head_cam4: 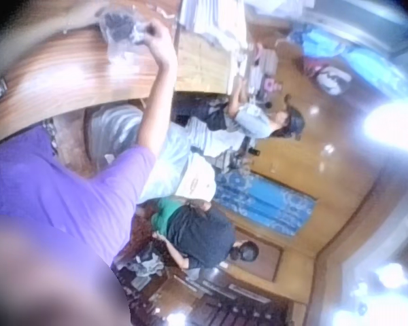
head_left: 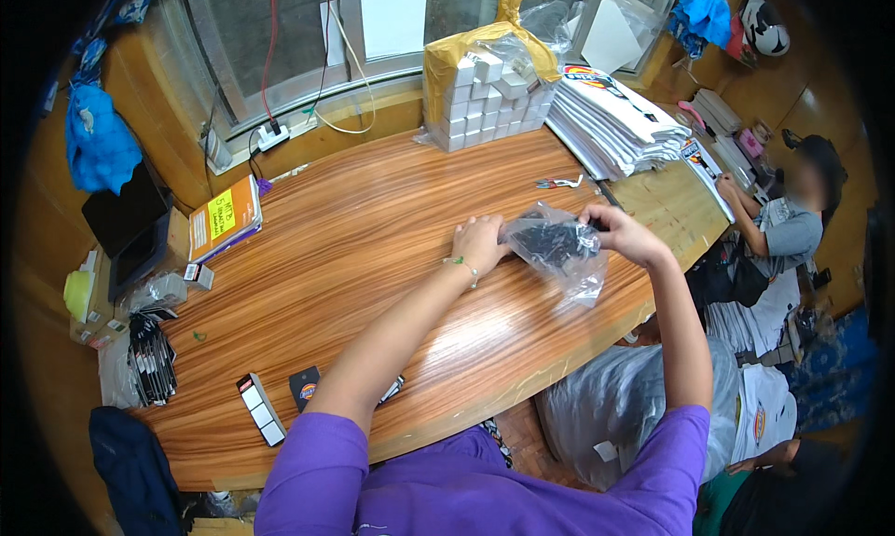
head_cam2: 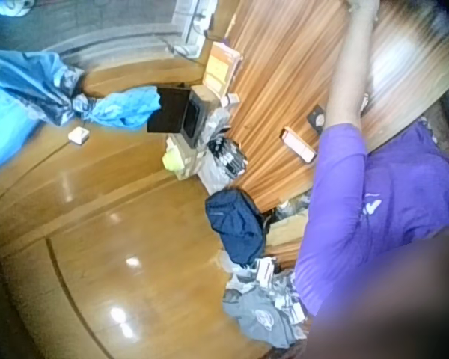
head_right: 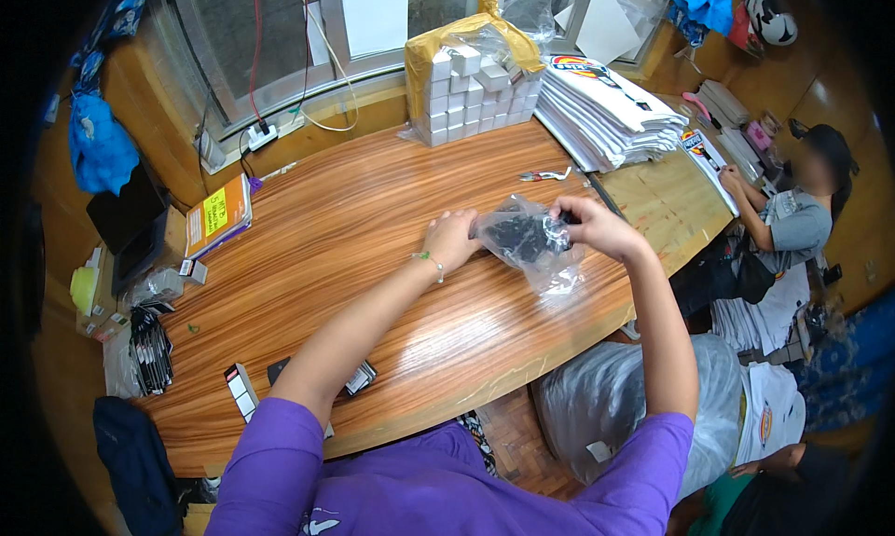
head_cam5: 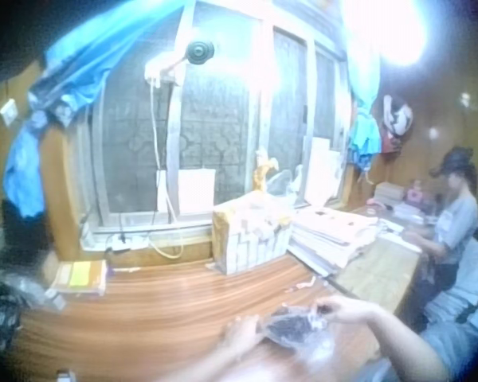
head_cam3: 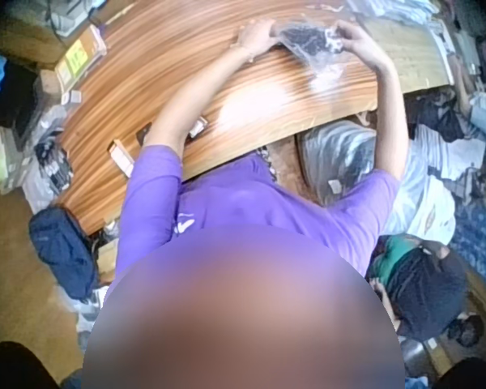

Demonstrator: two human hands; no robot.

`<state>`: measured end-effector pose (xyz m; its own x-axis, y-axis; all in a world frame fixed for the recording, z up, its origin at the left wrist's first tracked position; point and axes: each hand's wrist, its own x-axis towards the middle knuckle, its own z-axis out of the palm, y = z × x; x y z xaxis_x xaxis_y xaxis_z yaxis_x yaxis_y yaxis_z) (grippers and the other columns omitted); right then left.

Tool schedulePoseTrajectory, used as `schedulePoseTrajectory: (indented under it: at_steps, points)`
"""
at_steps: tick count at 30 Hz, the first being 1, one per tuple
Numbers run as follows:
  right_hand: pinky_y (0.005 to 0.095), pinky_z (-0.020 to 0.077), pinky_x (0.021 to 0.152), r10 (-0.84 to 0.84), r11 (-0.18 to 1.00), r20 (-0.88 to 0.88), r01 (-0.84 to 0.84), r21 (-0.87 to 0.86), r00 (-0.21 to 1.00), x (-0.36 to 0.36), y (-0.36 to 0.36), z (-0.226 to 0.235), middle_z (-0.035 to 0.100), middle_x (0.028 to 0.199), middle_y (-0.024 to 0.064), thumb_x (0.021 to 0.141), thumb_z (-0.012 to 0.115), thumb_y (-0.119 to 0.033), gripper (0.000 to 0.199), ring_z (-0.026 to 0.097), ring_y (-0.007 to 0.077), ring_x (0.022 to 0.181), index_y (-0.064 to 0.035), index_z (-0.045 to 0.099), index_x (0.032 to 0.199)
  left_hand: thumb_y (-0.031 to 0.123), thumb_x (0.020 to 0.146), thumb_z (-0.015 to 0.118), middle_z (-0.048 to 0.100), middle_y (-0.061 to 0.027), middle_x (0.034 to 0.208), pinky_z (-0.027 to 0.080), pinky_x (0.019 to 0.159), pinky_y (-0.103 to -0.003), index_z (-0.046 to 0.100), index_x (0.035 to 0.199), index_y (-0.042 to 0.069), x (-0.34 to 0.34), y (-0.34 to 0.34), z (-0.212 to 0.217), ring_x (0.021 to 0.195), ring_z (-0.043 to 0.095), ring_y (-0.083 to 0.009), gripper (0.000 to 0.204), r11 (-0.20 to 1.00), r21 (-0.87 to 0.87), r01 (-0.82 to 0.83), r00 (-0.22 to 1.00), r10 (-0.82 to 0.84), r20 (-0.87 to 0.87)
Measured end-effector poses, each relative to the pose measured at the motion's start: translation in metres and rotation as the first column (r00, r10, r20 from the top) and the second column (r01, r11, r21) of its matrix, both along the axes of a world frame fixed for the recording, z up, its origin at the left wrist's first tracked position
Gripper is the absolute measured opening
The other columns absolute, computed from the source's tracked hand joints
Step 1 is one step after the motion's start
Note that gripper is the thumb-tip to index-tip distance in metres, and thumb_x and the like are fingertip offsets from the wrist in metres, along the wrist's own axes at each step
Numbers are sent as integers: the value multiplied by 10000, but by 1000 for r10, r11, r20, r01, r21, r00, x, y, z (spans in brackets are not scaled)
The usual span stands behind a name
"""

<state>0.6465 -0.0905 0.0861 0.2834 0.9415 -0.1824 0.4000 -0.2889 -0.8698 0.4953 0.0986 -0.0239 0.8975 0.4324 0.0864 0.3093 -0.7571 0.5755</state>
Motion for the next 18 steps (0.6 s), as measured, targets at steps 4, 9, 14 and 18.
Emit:
schedulePoseTrajectory:
  at_steps: [4,9,14,18]
  points:
    - [205,424,644,-175,976,-337,209,67,925,-7,7,41,497,808,-39,749,522,58,214,507,67,747,-89,507,905,251,755,668,588,-140,1071,422,876,-429,535,1072,93,2,1,-6,1032,528,-311,378,999,-23,44,999,-44,10]
    - [245,436,714,-107,980,-301,152,131,947,8,10,91,484,858,-35,770,514,45,203,487,59,782,-87,504,923,221,756,661,554,-136,1083,443,856,-423,500,1145,108,5,-3,-20,1020,528,-323,436,998,-10,-69,955,69,290]
    - [223,412,687,-63,972,-223,110,209,973,6,13,130,487,842,-38,758,509,35,202,471,49,767,-70,506,930,130,792,589,544,-144,1000,468,782,-434,514,1138,118,6,-16,-13,959,546,-325,355,969,197,148,953,-193,233]
    - [189,408,666,-27,958,-135,64,280,991,2,13,162,507,850,-35,770,502,26,184,480,32,768,-42,509,940,128,818,535,568,-151,1014,471,782,-446,555,1074,106,20,-17,-22,936,568,-343,258,982,140,129,973,-153,174]
